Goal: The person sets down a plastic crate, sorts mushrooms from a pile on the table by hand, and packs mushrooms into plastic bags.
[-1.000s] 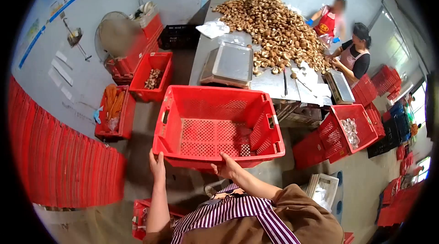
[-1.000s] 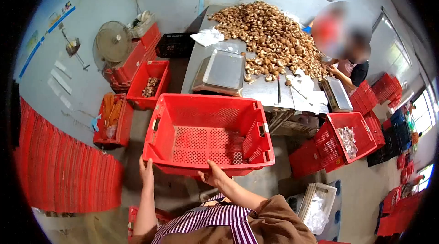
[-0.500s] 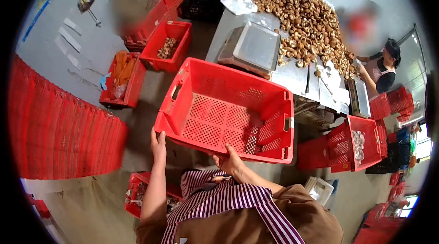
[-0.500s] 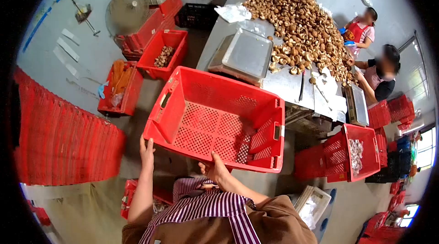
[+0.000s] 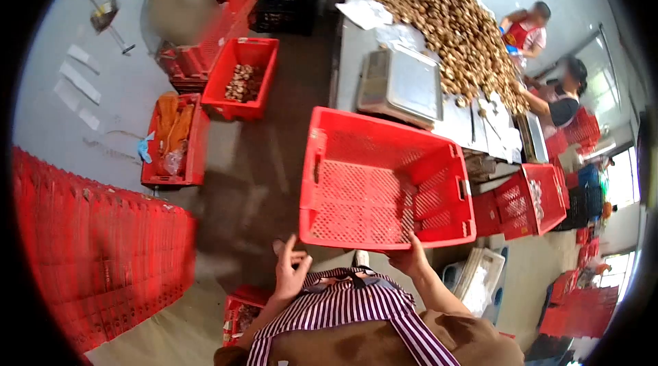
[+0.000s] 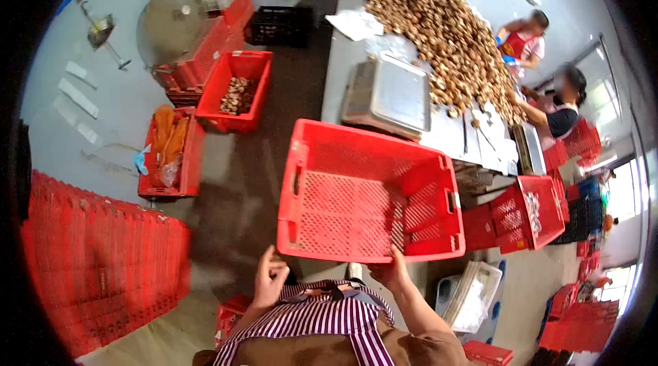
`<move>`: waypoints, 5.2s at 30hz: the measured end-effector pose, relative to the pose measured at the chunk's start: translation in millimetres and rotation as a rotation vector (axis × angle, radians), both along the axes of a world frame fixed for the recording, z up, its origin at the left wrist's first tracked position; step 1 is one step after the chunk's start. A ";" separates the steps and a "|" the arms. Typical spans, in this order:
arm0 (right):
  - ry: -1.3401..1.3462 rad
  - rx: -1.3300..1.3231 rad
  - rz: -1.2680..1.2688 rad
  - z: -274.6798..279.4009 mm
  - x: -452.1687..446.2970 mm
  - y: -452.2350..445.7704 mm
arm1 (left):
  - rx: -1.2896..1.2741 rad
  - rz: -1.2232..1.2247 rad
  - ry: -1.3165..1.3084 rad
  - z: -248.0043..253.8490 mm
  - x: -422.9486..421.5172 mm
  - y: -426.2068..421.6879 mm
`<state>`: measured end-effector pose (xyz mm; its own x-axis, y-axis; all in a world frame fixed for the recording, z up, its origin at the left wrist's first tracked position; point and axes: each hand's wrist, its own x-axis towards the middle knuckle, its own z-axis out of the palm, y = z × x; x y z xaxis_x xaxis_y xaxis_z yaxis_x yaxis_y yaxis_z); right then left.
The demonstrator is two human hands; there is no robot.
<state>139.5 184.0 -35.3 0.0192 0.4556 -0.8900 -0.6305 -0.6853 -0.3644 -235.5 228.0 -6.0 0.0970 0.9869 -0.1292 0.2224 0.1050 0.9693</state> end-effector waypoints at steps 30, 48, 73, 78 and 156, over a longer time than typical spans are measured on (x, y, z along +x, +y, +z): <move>-0.365 -0.049 -0.362 14.9 -48.4 7.7 | -0.955 -0.357 0.165 -68.8 -255.5 199.5; -0.540 -0.155 -0.696 27.0 -72.1 37.3 | -0.830 -0.882 0.186 -56.0 -150.6 502.0; -1.899 -0.532 -1.150 61.6 18.7 333.3 | -0.095 -1.182 0.049 35.4 232.4 950.2; -1.795 -0.157 -1.100 107.1 72.5 479.6 | -0.034 -1.199 0.072 11.2 281.3 1007.2; -2.057 0.216 0.685 131.3 645.6 1215.1 | 0.845 -0.842 0.365 5.8 898.5 1326.2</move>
